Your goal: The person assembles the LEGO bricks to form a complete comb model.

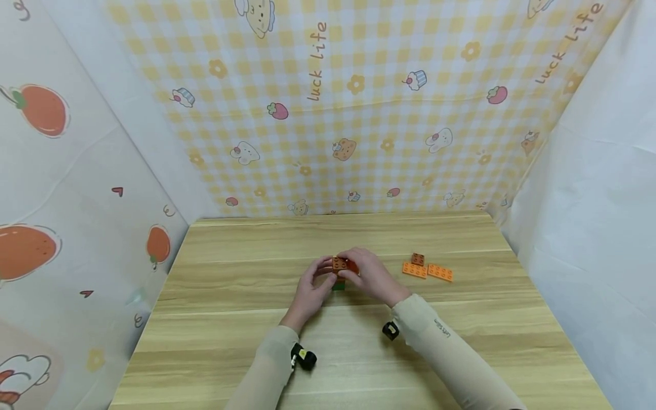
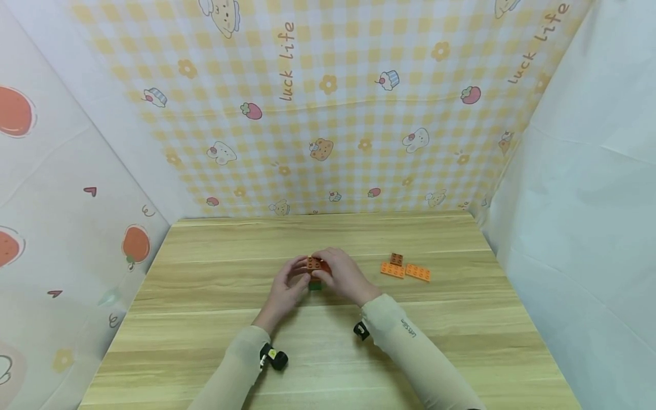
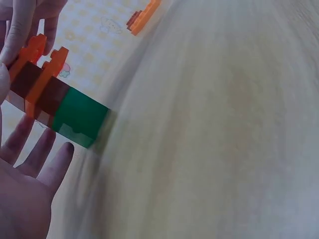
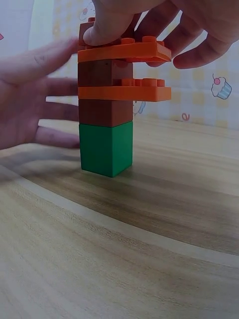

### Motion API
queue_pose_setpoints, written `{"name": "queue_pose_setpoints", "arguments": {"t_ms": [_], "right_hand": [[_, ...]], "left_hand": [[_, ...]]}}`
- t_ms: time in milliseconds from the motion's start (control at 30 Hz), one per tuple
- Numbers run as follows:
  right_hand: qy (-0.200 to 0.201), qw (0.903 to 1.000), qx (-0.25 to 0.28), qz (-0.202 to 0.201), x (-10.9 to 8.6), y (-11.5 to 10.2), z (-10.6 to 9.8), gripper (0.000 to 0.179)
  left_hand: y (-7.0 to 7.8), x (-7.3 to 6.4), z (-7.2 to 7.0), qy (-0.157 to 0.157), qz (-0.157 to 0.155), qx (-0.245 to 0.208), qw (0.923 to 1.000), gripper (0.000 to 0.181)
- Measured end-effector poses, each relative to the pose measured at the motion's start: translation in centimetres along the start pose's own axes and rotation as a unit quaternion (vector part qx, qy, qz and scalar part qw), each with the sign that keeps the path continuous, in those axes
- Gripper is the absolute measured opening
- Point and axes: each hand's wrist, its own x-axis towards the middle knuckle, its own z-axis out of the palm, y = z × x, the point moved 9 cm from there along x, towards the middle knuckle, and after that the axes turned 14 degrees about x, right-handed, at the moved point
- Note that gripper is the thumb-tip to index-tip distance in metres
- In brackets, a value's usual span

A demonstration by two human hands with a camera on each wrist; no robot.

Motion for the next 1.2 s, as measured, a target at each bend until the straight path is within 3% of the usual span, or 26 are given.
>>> {"name": "queue_pose_setpoints", "arguments": {"t_ms": [300,600,967,1200], "right_hand": [[0.003,1.0,0.005,-0.001,0.2,-0.1,-0.1,0.036],[0.002,0.9998,0.019,0.001,0.1,0.3,0.0,0.036],[-0.004,0.9941,0.096,0.051,-0.3,1.6,0.2,0.036],[-0.004,0.9921,0.111,0.059,-0.2,1.8,0.1,0.032]], "left_hand": [[2.0,0.5,-0.3,0.004,0.019,-0.002,0.9998,0.037],[1.6,0.7,-0.1,0.005,0.009,-0.005,0.9999,0.032],[1.6,0.5,0.0,0.014,0.01,-0.015,0.9997,0.033],[1.7,0.5,0.1,0.033,0.002,-0.011,0.9994,0.032]]}}
